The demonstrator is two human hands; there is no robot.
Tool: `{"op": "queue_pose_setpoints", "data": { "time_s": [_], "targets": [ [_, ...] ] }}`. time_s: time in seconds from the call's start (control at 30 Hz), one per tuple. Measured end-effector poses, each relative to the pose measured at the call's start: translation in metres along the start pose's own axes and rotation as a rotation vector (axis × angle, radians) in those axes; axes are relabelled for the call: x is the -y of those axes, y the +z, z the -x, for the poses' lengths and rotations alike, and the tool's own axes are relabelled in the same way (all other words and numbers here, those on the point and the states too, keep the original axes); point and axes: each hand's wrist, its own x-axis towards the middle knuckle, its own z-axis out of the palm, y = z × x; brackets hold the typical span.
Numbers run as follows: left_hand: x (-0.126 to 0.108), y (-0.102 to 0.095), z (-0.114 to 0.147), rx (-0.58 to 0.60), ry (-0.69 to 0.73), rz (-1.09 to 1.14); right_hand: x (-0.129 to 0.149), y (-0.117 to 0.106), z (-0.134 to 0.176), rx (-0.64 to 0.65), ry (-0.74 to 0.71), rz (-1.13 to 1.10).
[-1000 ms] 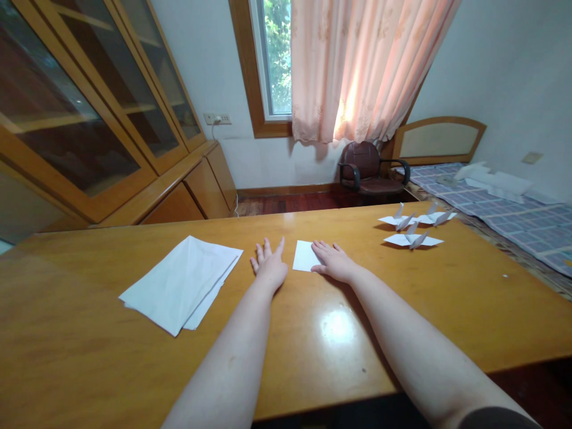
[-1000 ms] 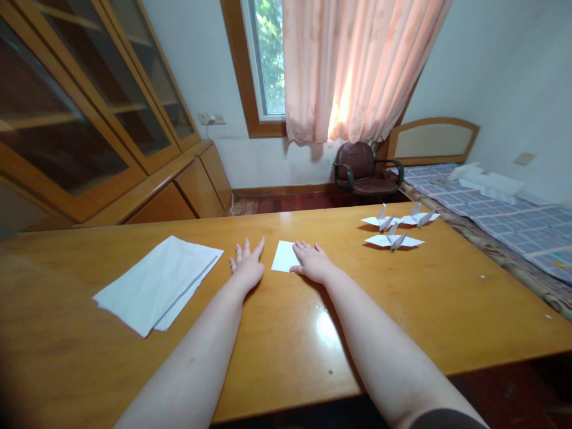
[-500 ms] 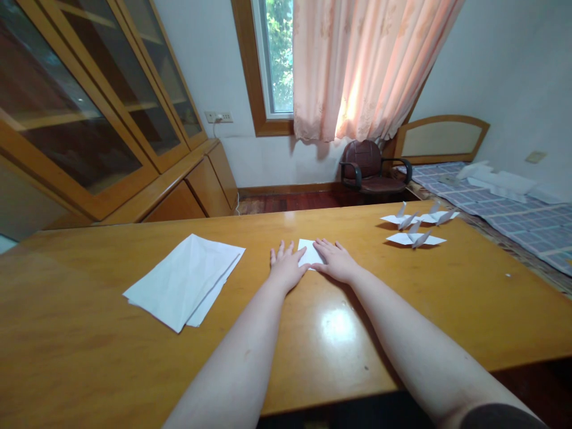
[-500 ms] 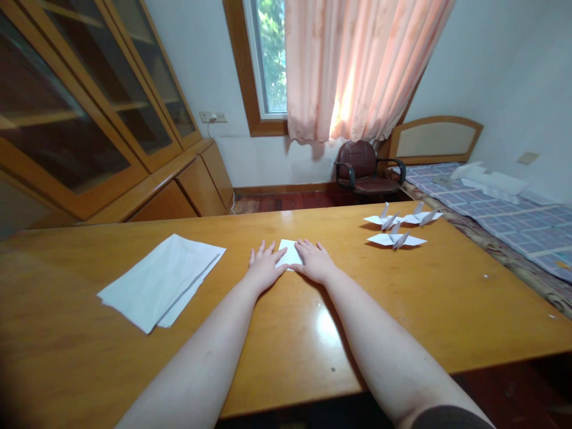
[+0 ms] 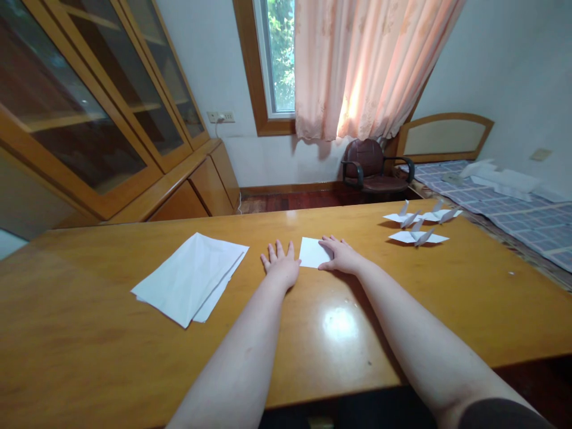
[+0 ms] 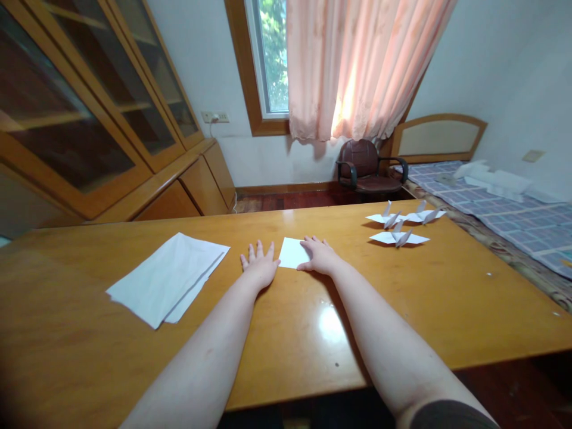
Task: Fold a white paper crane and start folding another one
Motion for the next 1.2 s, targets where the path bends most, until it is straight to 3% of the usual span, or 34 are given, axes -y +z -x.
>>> {"op": "queue_pose_setpoints", "data": {
  "time_s": [0.17,0.37,0.5,0.67,0.87,1.03,1.2],
  "targets": [
    [0.003,0.001,-0.004,0.007,0.036,0.006,-0.02,-0.012,0.002,0.003,0.014,-0.07],
    [0.002,0.007,-0.007,-0.092,0.174,0.024,-0.029,-0.019,0.004,-0.031,0.006,-0.055],
    [0.0,0.006,-0.006,-0.126,0.304,0.066,-0.024,-0.017,0.006,-0.073,-0.032,-0.054],
    [0.0,0.006,-0.005,-0.122,0.329,0.055,-0.011,-0.01,0.003,-0.17,0.0,-0.01],
    [-0.002,0.003,-0.001,-0.116,0.336,0.046,0.009,-0.002,0.004,-0.056,-0.004,0.105],
    [-0.003,0.001,0.005,-0.075,0.477,0.007,0.013,-0.001,0.007,-0.038,-0.027,0.093],
    [-0.006,0.005,0.007,-0.139,0.261,-0.017,0.006,0.0,0.004,-0.229,0.095,0.157]
  ]
}}
